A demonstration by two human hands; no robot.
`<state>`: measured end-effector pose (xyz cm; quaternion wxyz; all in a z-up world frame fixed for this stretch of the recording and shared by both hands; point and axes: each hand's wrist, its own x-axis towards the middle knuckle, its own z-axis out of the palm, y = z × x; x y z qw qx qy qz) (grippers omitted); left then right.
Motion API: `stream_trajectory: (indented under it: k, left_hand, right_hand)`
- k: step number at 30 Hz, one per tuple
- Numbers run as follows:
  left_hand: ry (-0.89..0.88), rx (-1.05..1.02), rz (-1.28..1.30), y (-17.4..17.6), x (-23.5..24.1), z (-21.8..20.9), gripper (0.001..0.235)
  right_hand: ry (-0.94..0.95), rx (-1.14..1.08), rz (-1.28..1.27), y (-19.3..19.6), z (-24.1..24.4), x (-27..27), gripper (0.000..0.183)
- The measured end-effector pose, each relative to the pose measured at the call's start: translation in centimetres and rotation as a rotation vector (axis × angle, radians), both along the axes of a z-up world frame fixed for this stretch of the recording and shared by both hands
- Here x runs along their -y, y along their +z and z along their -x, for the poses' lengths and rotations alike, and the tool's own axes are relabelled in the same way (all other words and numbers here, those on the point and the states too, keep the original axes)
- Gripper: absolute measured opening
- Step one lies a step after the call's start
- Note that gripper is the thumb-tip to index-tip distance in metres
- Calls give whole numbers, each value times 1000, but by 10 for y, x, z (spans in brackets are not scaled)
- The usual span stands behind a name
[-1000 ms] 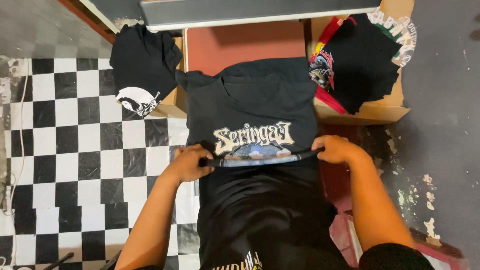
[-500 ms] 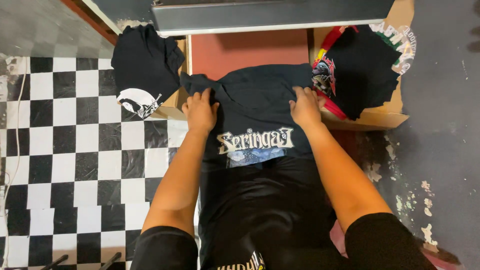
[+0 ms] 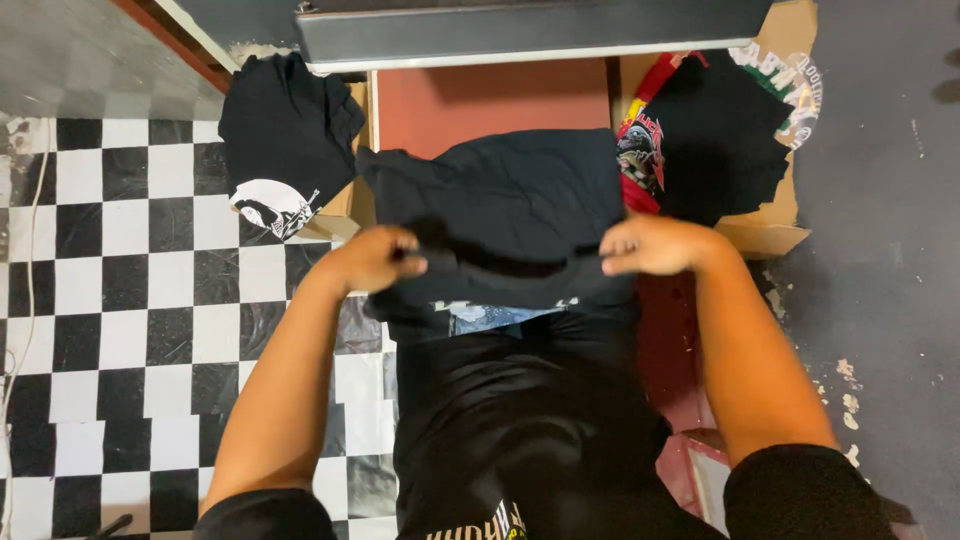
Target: Aligning a t-shirt on a heat press, applying heat, and carefully peeling off the transfer film.
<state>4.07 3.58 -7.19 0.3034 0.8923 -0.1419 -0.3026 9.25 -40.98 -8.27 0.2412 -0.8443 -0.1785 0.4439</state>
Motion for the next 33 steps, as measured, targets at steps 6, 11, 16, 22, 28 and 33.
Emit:
stream_trajectory:
  k: [6,11,16,22,28,33]
  left_hand:
    - [640,880,116,-2,57,-34,92]
    - [715,651,16,-46,41,16,71]
    - [913,353,-79,-130,5,75,64]
    - [966,235,-84,-165,-7,93,25]
    - [1208,329,357,-98,10,87,24]
    - [1159,99,351,-113,-5,86,67]
  right_hand:
    - [-593,1359,-456,52,-14,-49,52]
    - [-558,1048,-122,-43,22,-30,33]
    - [-849,713,58,-117,72,-7,58]
    - [-1010,876,20,-133,76,4,24]
    - [-1122,482,-165,-140,65,26,26]
    - [-1217,257,-667,-69,77,18,20]
